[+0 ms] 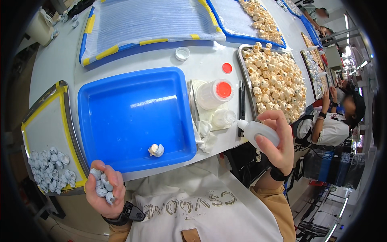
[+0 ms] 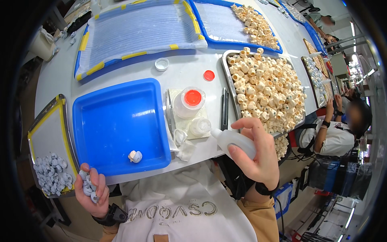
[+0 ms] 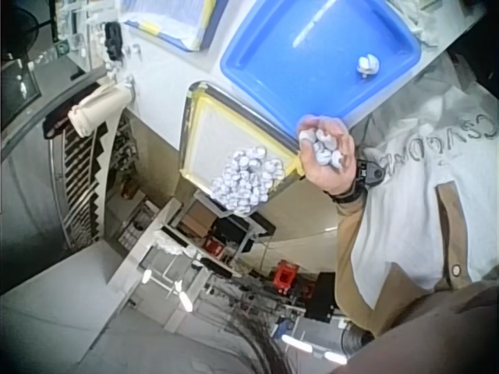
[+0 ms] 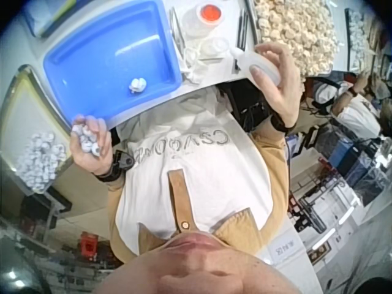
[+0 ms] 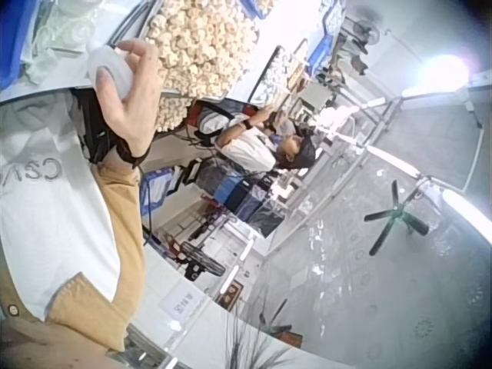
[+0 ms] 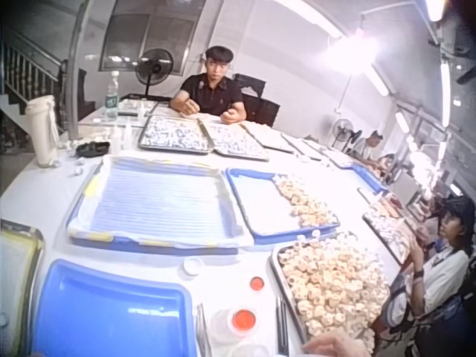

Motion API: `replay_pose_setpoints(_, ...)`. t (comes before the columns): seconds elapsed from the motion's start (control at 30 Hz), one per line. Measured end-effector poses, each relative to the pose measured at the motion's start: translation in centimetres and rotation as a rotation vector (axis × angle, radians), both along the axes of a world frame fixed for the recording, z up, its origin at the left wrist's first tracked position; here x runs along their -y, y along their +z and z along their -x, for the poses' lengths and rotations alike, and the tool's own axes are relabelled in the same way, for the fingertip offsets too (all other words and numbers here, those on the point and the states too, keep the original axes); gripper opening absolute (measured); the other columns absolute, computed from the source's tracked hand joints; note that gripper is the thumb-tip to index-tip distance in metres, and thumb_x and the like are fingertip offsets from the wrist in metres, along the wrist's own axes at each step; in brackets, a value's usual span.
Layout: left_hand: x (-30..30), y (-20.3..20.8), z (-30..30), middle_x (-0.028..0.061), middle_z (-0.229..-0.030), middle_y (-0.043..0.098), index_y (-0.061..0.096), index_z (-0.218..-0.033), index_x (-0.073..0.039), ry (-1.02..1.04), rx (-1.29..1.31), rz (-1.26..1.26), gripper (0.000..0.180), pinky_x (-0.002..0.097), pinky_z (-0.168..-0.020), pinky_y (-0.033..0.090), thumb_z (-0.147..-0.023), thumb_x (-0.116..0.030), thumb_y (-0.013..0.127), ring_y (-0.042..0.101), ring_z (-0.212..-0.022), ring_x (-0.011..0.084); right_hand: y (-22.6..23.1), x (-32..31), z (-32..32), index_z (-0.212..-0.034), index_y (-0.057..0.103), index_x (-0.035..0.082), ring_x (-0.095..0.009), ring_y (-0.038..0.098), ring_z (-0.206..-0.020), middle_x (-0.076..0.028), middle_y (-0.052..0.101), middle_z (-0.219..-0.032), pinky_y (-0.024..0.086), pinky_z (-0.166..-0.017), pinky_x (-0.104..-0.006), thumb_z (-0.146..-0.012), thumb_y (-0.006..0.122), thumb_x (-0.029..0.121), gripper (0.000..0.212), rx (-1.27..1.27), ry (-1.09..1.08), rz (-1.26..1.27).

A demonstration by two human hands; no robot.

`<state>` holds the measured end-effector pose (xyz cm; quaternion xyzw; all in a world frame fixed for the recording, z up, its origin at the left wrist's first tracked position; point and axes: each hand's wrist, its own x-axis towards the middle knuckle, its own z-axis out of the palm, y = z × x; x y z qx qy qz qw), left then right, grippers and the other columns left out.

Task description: The person repeatedly picks small white and beige plastic components from trays, applies a small amount of adhesive from a squeeze bottle, and joins the parts together. The assembled units are placed into a blue tray. The process is repeated continuously throughout the clip.

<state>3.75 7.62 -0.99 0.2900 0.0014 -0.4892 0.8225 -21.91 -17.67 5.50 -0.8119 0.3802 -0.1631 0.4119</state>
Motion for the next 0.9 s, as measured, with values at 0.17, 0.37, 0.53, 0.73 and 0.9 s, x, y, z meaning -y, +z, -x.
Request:
replay_pose_setpoints(0.17, 0.24, 0.04, -0.05, 0.0174, -0.078, 0.053, 0.043, -0.104, -0.001, -0.025, 0.020, 0.015, 0.027, 0.0232, -0.032, 0.035, -0.092, -0.024, 0.044, 0.047, -0.055, 0.0176, -0.03, 0.00, 0.08, -0.104, 0.048, 0.000, -0.013, 0.054, -0.053, -0.009, 0.060, -0.064, 0.039, -0.051, -0.0243, -0.072, 0.061, 0.009, 0.036, 0.022, 0.009, 0.041)
replay_pose_setpoints(0.37, -0.01, -0.03, 0.13, 0.0197, -0.081, 0.053, 0.041, -0.093, -0.002, -0.030, 0.117, 0.018, 0.024, 0.0223, -0.034, 0.038, -0.080, -0.012, 0.059, 0.048, -0.053, 0.0174, -0.06, 0.09, 0.40, -0.102, 0.049, -0.001, -0.014, 0.058, -0.057, -0.011, 0.063, -0.070, 0.042, -0.055, -0.0241, -0.073, 0.061, 0.011, 0.034, 0.021, -0.010, 0.032)
replay_pose_setpoints(0.53, 0.53, 0.46, 0.26, 0.0182, -0.087, 0.047, 0.039, -0.087, -0.003, -0.047, 0.097, 0.051, 0.029, 0.0222, -0.035, 0.040, -0.073, -0.008, 0.064, 0.047, -0.050, 0.0156, -0.13, -0.01, 0.84, -0.103, 0.049, 0.000, -0.014, 0.059, -0.059, -0.012, 0.064, -0.071, 0.043, -0.056, -0.0242, -0.073, 0.062, 0.012, 0.035, -0.003, -0.017, 0.005)
replay_pose_setpoints(0.73, 0.64, 0.34, 0.39, 0.0143, -0.085, 0.043, 0.039, -0.089, -0.001, -0.046, 0.094, 0.078, 0.031, 0.0215, -0.035, 0.040, -0.074, -0.008, 0.066, 0.048, -0.051, 0.0156, -0.45, 0.02, 0.90, -0.104, 0.049, 0.000, -0.014, 0.059, -0.059, -0.012, 0.064, -0.071, 0.043, -0.056, -0.0241, -0.074, 0.061, 0.012, 0.035, 0.014, -0.006, 0.007)
replay_pose_setpoints(0.9, 0.63, -0.05, 0.51, 0.0159, -0.078, 0.048, 0.041, -0.097, 0.001, -0.053, 0.146, 0.065, 0.030, 0.0225, -0.035, 0.040, -0.083, -0.017, 0.061, 0.048, -0.050, 0.0161, -0.55, 0.09, 0.88, -0.104, 0.049, 0.000, -0.014, 0.059, -0.059, -0.011, 0.064, -0.071, 0.043, -0.056, -0.0243, -0.074, 0.061, 0.012, 0.035, 0.010, -0.018, 0.009)
